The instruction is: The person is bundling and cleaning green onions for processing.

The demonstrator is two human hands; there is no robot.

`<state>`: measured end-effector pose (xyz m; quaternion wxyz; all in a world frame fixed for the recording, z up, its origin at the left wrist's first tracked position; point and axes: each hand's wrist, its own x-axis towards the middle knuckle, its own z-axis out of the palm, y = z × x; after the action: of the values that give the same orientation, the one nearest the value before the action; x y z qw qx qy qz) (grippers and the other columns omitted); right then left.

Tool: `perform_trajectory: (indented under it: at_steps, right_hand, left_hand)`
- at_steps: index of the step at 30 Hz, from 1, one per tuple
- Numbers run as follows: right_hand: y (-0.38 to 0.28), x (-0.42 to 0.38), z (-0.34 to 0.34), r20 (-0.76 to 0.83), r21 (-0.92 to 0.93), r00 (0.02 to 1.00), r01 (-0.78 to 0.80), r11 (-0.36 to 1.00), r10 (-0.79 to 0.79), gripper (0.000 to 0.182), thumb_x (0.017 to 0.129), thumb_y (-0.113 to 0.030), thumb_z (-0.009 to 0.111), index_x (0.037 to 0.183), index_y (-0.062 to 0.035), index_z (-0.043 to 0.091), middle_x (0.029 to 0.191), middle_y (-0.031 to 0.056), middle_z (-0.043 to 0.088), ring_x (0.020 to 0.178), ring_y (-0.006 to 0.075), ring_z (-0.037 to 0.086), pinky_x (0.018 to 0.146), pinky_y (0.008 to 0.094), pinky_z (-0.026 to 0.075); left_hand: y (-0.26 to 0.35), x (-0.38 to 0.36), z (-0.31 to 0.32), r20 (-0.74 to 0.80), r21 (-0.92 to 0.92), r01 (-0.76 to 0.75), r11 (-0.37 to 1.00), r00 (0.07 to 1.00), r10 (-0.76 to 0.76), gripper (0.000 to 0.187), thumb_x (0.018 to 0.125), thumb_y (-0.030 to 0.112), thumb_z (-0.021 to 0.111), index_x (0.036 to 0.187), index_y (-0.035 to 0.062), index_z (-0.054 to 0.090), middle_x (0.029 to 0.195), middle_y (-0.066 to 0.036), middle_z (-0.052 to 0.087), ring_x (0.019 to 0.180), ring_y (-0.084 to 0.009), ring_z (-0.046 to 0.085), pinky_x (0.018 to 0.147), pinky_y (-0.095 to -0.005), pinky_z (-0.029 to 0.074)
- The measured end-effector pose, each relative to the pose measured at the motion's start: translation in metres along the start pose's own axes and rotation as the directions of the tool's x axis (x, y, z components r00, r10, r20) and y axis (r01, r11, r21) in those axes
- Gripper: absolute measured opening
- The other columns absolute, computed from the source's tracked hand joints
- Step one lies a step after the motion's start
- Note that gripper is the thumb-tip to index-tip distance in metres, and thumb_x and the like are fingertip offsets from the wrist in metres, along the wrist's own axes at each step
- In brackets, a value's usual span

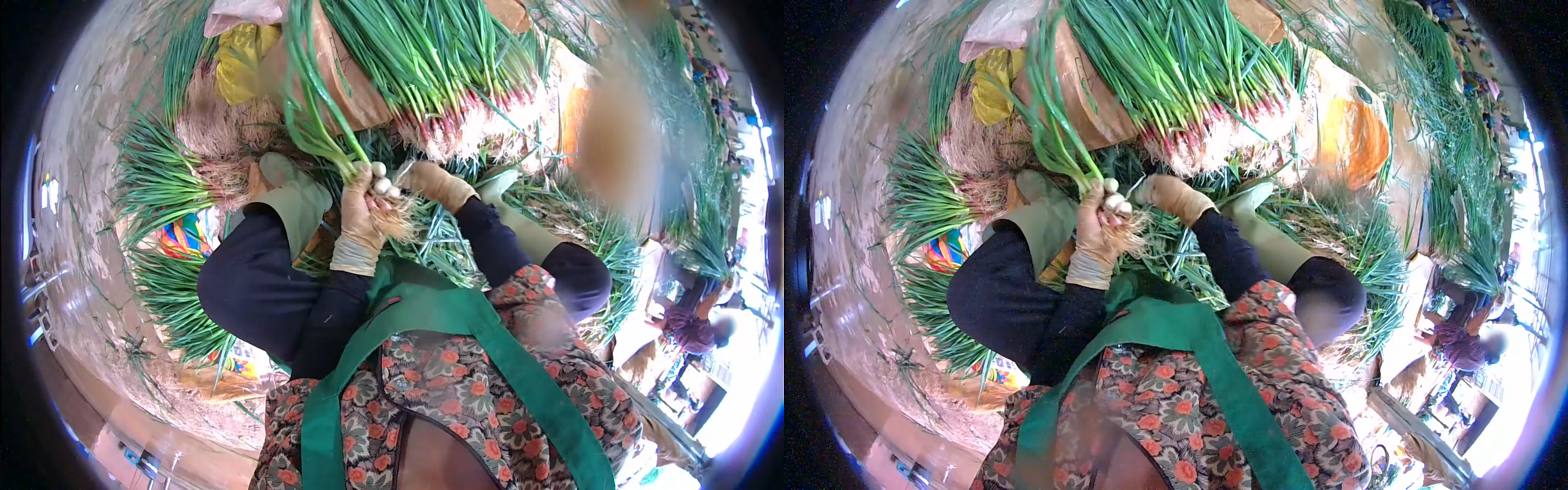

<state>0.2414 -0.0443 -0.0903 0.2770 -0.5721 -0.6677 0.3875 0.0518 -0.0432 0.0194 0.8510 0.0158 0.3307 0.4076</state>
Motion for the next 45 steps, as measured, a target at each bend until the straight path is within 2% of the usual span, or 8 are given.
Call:
perform_trajectory:
  at_steps: [9, 19, 22, 25, 30, 36, 40, 45]
  right_hand:
    - [-0.049, 0.016, -0.04, -0.263, -0.483, 0.743, -0.654, 0.582, 0.616, 0.035, 0.085, -0.036, 0.051, 0.094, -0.0024, 0.058, 0.086, 0.0237, 0.063, 0.086, 0.0368, 0.062, 0.078, 0.0444, 0.046]
    - [-0.151, -0.049, -0.012, 0.179, -0.561, 0.839, -0.342, 0.754, 0.514, 0.037, 0.087, -0.032, 0.053, 0.111, -0.0047, 0.054, 0.081, 0.0158, 0.064, 0.073, 0.0291, 0.064, 0.064, 0.0379, 0.051]
    - [-0.105, -0.058, -0.033, 0.454, 0.214, 0.884, -0.224, 0.951, 0.106, 0.041, 0.09, -0.032, 0.052, 0.12, -0.0045, 0.049, 0.096, 0.0098, 0.063, 0.087, 0.0172, 0.061, 0.076, 0.0303, 0.048]
    - [-0.084, -0.043, -0.031, 0.474, 0.776, 0.848, -0.529, 0.343, 0.235, 0.045, 0.091, -0.036, 0.049, 0.124, -0.0056, 0.047, 0.108, 0.0026, 0.057, 0.092, 0.0106, 0.055, 0.079, 0.0279, 0.045]
    - [-0.097, 0.043, -0.005, 0.007, 0.892, 0.85, -0.244, 0.381, 0.527, 0.031, 0.086, -0.034, 0.058, 0.1, -0.006, 0.059, 0.077, 0.0021, 0.06, 0.07, 0.013, 0.054, 0.065, 0.0268, 0.045]
    - [-0.076, 0.019, 0.008, 0.169, 0.783, 0.758, 0.285, -0.553, 0.63, 0.019, 0.09, -0.027, 0.052, 0.086, -0.0085, 0.053, 0.056, -0.0063, 0.039, 0.047, 0.0099, 0.038, 0.051, 0.0251, 0.038]
    - [-0.076, 0.025, -0.023, 0.187, 0.973, 0.783, -0.229, -0.004, 0.594, 0.022, 0.093, -0.029, 0.045, 0.084, -0.0105, 0.05, 0.058, -0.0083, 0.036, 0.046, 0.0062, 0.031, 0.042, 0.022, 0.027]
    - [-0.124, 0.037, -0.007, 0.181, 0.979, 0.808, -0.096, -0.177, 0.56, 0.019, 0.088, -0.029, 0.056, 0.089, -0.0103, 0.053, 0.074, 0.0012, 0.053, 0.066, 0.0144, 0.051, 0.063, 0.0286, 0.047]
  left_hand:
    - [-0.012, 0.009, 0.003, -0.147, -0.012, 0.231, 0.973, 0.962, -0.231, 0.032, 0.085, 0.019, 0.062, 0.111, 0.0031, 0.054, 0.07, 0.0, 0.054, 0.055, -0.0095, 0.051, 0.055, -0.0275, 0.048]
    - [-0.027, 0.021, -0.012, -0.127, 0.384, 0.003, 0.923, 0.991, 0.05, 0.016, 0.081, 0.008, 0.063, 0.092, 0.005, 0.05, 0.089, -0.011, 0.064, 0.056, -0.0124, 0.056, 0.043, -0.025, 0.047]
    - [-0.025, 0.019, -0.024, -0.195, 0.345, 0.063, 0.936, 0.981, 0.006, 0.015, 0.084, 0.013, 0.062, 0.089, 0.0061, 0.05, 0.077, -0.008, 0.061, 0.056, -0.0129, 0.056, 0.046, -0.0265, 0.048]
    - [-0.018, 0.011, -0.01, -0.168, 0.349, 0.123, 0.929, 0.984, -0.067, 0.015, 0.086, 0.018, 0.061, 0.085, 0.0081, 0.049, 0.066, -0.002, 0.054, 0.054, -0.0119, 0.052, 0.047, -0.027, 0.046]
    - [-0.032, 0.007, -0.013, -0.142, 0.164, 0.143, 0.976, 0.983, -0.12, 0.015, 0.086, 0.02, 0.06, 0.085, 0.0091, 0.049, 0.062, -0.001, 0.05, 0.049, -0.0129, 0.048, 0.047, -0.0285, 0.044]
    - [-0.019, 0.009, -0.015, -0.218, 0.121, 0.137, 0.983, 0.97, -0.109, 0.025, 0.087, 0.028, 0.058, 0.075, 0.0079, 0.05, 0.059, -0.001, 0.049, 0.047, -0.0141, 0.047, 0.055, -0.0337, 0.048]
    - [-0.02, 0.0, 0.0, -0.1, -0.03, 0.171, 0.985, 0.98, -0.173, 0.028, 0.087, 0.033, 0.057, 0.074, 0.0099, 0.049, 0.058, 0.001, 0.045, 0.044, -0.014, 0.044, 0.061, -0.0319, 0.048]
    - [-0.025, 0.002, -0.003, -0.284, 0.174, 0.151, 0.973, 0.954, -0.097, 0.038, 0.079, 0.046, 0.065, 0.084, 0.0114, 0.051, 0.044, 0.003, 0.033, 0.034, -0.0153, 0.037, 0.038, -0.0335, 0.043]
